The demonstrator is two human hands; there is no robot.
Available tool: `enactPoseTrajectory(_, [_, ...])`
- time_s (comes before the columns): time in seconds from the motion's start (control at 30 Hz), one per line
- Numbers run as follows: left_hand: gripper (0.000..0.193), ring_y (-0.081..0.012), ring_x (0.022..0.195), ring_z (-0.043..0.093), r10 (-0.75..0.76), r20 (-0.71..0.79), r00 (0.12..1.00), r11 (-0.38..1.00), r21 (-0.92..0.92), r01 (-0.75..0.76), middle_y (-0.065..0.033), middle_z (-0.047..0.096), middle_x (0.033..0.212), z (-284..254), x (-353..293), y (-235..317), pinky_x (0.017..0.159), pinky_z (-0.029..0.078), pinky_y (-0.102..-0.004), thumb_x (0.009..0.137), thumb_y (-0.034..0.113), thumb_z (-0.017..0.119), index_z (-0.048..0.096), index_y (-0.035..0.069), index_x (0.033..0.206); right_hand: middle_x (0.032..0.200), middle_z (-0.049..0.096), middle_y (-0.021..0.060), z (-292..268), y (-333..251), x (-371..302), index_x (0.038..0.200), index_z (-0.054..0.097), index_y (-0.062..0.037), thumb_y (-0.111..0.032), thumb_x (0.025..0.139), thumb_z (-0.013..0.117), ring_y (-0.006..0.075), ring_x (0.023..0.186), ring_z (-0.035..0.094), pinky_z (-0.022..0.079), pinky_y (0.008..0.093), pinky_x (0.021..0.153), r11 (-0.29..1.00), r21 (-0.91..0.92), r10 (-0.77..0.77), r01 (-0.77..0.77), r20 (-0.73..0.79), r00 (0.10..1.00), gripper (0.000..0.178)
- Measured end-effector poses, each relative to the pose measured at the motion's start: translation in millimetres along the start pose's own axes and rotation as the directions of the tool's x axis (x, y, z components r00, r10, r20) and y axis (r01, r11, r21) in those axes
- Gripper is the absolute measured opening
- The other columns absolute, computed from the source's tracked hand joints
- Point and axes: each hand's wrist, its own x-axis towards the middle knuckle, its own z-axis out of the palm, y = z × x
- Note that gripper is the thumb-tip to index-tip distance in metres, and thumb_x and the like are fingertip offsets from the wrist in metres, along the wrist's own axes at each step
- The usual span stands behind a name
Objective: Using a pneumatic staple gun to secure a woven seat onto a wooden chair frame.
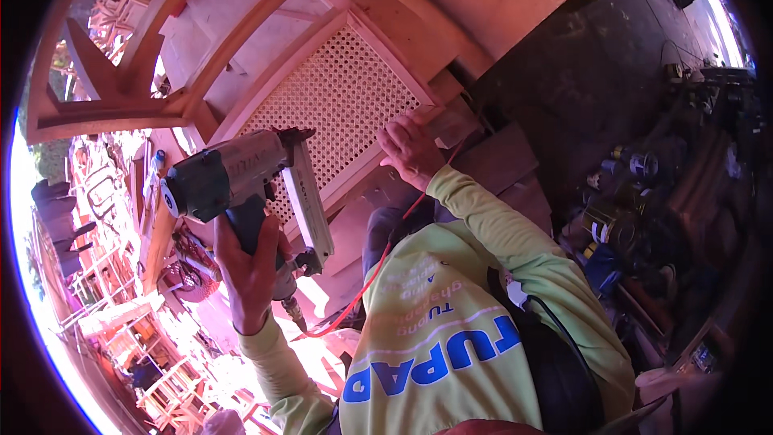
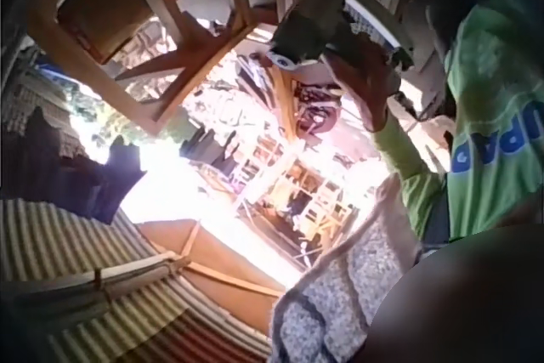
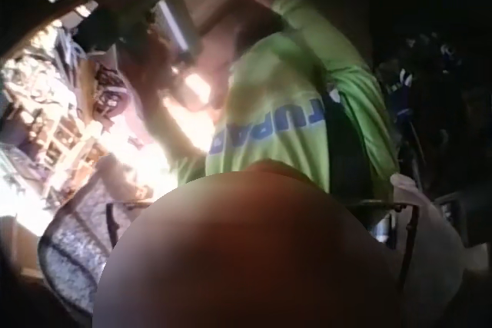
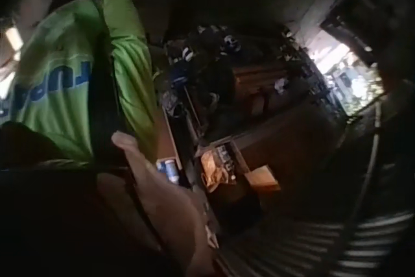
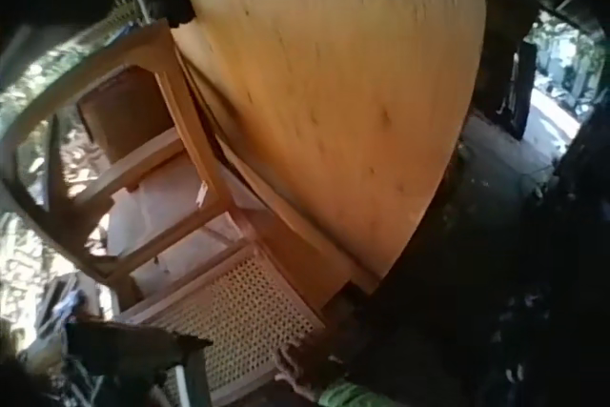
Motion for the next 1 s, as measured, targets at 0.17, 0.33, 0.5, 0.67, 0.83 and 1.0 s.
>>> enactPoseTrajectory(0.17, [0.029,-0.0109,0.061,0.060,0.036,0.136,0.990,0.999,-0.017,-0.034,-0.0054,0.062,0.081,11.5,25.4,27.1,0.056,0.050,-0.0261,0.100,0.001,0.063,0.050,-0.001,0.126,0.123,0.056,0.0139,1.4,-1.4,-0.5,0.129,0.059,-0.0064,-0.038,0.079,0.079,0.0364,0.126,0.050,0.032,0.0600,0.118,0.996,-0.075,-0.033,0.041,0.103,0.994,0.062])
enactPoseTrajectory(0.33, [0.029,-0.0108,0.060,0.061,0.045,0.324,0.945,0.987,0.133,-0.093,-0.0042,0.063,0.075,22.6,62.7,45.1,0.056,0.051,-0.0266,0.101,0.005,0.065,0.051,-0.001,0.125,0.131,0.056,0.0165,5.7,-6.6,-5.2,0.128,0.062,-0.0046,-0.042,0.085,0.071,0.0369,0.131,0.049,0.030,0.0596,0.121,0.967,-0.248,-0.037,0.059,0.091,0.995,0.058])
enactPoseTrajectory(0.5, [0.027,-0.0121,0.063,0.065,0.075,0.465,0.882,0.951,0.234,-0.204,-0.0054,0.065,0.080,34.0,96.4,43.3,0.057,0.053,-0.0277,0.100,0.012,0.068,0.052,0.000,0.117,0.138,0.056,0.0169,-6.7,-21.8,-1.9,0.131,0.062,-0.0022,-0.046,0.083,0.073,0.0367,0.137,0.046,0.027,0.0574,0.125,0.983,-0.178,-0.011,0.044,0.183,0.983,0.066])
enactPoseTrajectory(0.67, [0.029,-0.0109,0.065,0.064,0.039,0.656,0.754,0.930,0.253,-0.268,-0.0047,0.064,0.080,52.7,127.5,50.9,0.058,0.053,-0.0274,0.100,0.013,0.068,0.051,0.001,0.120,0.137,0.056,0.0155,-2.7,-28.6,-2.5,0.131,0.062,-0.0018,-0.048,0.080,0.075,0.0365,0.138,0.045,0.027,0.0549,0.126,0.975,-0.220,0.056,-0.021,0.150,0.987,0.070])
enactPoseTrajectory(0.83, [0.034,-0.0126,0.065,0.064,0.016,0.721,0.693,0.882,0.316,-0.349,-0.0056,0.063,0.079,71.7,146.1,48.2,0.059,0.053,-0.0305,0.100,0.016,0.067,0.050,0.003,0.127,0.136,0.057,0.0142,13.1,-28.5,-5.3,0.130,0.062,-0.0018,-0.050,0.076,0.075,0.0345,0.138,0.046,0.027,0.0545,0.126,0.971,-0.236,0.069,-0.047,0.086,0.994,0.074])
enactPoseTrajectory(1.0, [0.041,-0.0133,0.061,0.063,0.024,0.764,0.644,0.875,0.295,-0.383,-0.0072,0.063,0.079,88.4,155.8,46.8,0.055,0.052,-0.0319,0.098,0.016,0.067,0.049,0.003,0.131,0.135,0.057,0.0124,22.9,-29.7,-7.7,0.130,0.062,-0.0024,-0.052,0.073,0.074,0.0329,0.138,0.045,0.026,0.0529,0.127,0.965,-0.248,0.095,-0.079,0.052,0.994,0.077])
